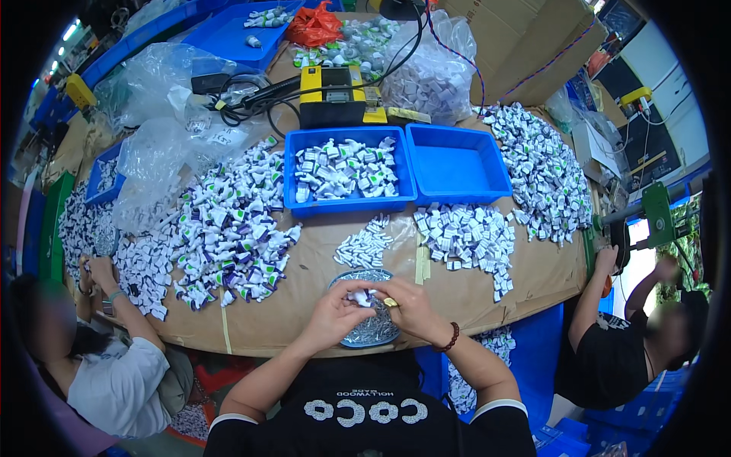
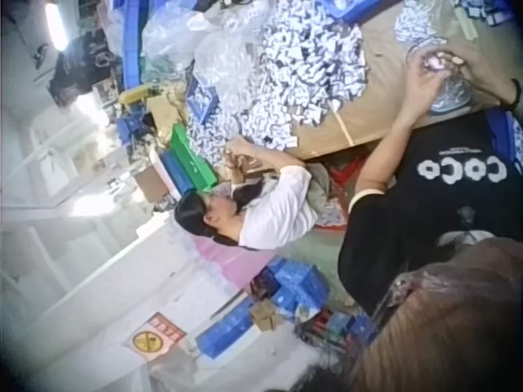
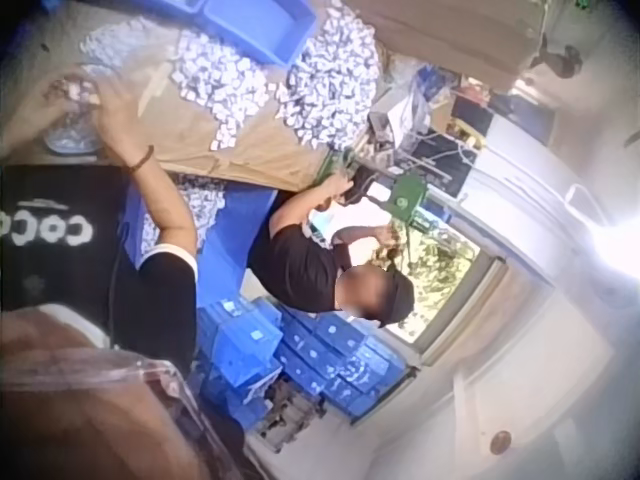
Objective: Sorting small white and purple components and placing them into a central pile or container at a factory workbench.
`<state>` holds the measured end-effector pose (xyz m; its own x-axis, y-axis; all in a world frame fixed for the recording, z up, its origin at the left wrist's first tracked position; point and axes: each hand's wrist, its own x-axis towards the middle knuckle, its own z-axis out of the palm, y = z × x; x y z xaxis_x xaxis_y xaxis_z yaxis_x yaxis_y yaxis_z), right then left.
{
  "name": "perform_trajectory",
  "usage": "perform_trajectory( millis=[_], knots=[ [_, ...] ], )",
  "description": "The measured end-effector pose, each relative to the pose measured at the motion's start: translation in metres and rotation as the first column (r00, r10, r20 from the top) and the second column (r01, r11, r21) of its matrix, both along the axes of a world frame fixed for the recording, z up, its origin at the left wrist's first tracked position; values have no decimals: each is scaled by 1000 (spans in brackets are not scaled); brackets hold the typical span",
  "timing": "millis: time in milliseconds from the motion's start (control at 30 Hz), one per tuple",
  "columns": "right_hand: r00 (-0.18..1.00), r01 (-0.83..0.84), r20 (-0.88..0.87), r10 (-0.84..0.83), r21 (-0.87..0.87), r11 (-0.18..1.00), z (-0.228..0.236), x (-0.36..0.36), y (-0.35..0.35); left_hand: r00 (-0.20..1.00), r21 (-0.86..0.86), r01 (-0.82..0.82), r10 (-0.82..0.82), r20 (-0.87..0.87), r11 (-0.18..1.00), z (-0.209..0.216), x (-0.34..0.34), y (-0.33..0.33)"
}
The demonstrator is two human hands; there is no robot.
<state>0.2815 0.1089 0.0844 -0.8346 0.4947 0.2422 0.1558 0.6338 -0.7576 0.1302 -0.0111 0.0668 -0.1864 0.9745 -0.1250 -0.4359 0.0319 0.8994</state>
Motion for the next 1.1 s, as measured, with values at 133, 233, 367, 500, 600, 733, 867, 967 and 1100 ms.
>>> perform_trajectory(
  millis=[133,233,367,500,600,733,867,967,1100],
  knots=[
    [999,-5,42,5,0,1000,0,4,-2,915,53,-27,46,-401,998,10,2,-4],
    [999,-10,47,10,-5,1000,-2,5,-3,856,66,11,24,-517,998,5,-2,-5],
    [999,-31,27,31,7,999,-4,6,-4,804,93,32,30,-594,995,-1,-4,-7],
    [998,-62,-1,62,34,997,-4,8,-5,898,34,19,-2,-441,999,-16,-1,-10],
    [996,-87,-16,88,58,995,-2,9,-5,961,5,11,-9,-278,1000,-31,4,-12],
    [997,-73,-12,74,66,995,1,6,-9,997,-24,-29,27,-73,999,-27,10,-15],
    [999,-47,-21,48,38,998,-6,6,-11,990,20,-42,44,-135,999,-20,6,-11],
    [998,-58,-17,59,47,997,-4,6,-13,994,19,-56,57,-96,998,-23,7,-10],
    [999,-50,14,49,113,992,-7,8,-13,995,-28,-46,49,84,999,-35,11,-9]
  ],
)
